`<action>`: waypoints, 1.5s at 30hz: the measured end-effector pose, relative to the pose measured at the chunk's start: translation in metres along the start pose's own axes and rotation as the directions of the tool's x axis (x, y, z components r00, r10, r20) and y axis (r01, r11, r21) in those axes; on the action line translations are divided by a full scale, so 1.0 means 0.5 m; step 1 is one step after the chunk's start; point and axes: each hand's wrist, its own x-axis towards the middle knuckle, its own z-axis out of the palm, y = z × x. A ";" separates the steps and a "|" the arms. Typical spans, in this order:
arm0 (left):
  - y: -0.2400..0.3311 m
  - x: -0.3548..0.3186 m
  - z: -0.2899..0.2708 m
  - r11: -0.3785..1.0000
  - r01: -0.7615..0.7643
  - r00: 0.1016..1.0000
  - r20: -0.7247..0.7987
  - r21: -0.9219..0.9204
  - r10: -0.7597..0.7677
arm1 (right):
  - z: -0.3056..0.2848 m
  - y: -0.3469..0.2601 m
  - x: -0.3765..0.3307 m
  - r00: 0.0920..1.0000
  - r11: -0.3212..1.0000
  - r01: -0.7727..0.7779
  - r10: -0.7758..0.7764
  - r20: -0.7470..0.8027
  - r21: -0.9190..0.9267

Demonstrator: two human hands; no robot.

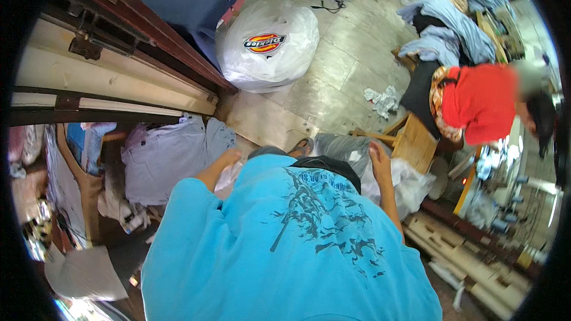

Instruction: The person picks up a white tank top from a stack, places it onto an ironing board, and irons both sides of the garment using a steam iron.

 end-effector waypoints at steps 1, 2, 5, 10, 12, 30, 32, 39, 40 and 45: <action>0.047 0.050 -0.039 0.998 -0.034 0.993 -0.111 -0.054 0.028 | -0.013 -0.045 0.065 0.998 0.999 0.021 -0.019 0.056 -0.034; 0.098 0.112 -0.065 0.904 0.071 0.961 -0.216 -0.422 -0.176 | -0.028 -0.083 0.129 0.993 0.997 0.047 -0.040 0.107 -0.060; 0.307 0.246 -0.247 0.878 -0.089 0.851 -0.494 -0.469 -0.178 | -0.028 -0.142 0.277 0.962 0.982 0.132 -0.095 0.254 -0.133; 0.368 0.538 -0.439 0.921 -0.085 0.771 -0.610 -0.381 -0.181 | -0.026 -0.056 0.420 0.955 0.991 0.069 -0.032 0.296 -0.116; 0.322 0.665 -0.451 0.893 0.068 0.799 -0.511 -0.445 -0.316 | -0.059 -0.046 0.426 0.936 0.964 -0.133 0.199 0.290 -0.232; 0.062 0.931 -0.250 0.932 0.231 0.971 -0.123 0.280 -0.203 | -0.196 0.004 0.640 0.634 0.659 -0.736 0.751 0.185 -0.153; 0.069 0.939 -0.267 0.953 0.284 0.955 -0.123 0.108 -0.271 | -0.184 -0.042 0.733 0.600 0.606 -0.795 0.787 0.143 0.005; 0.130 0.867 -0.446 0.777 0.405 0.818 -0.189 -0.481 -0.544 | -0.154 -0.183 0.974 0.783 0.857 -0.355 0.490 0.383 -0.373; 0.146 0.848 -0.464 0.735 0.399 0.728 -0.298 -0.548 -0.617 | -0.152 -0.212 1.009 0.789 0.868 -0.307 0.462 0.405 -0.391; 0.318 0.705 -0.687 0.636 0.053 0.492 -0.534 -0.770 -0.687 | -0.134 -0.306 1.215 0.817 0.962 0.034 0.129 0.563 -0.270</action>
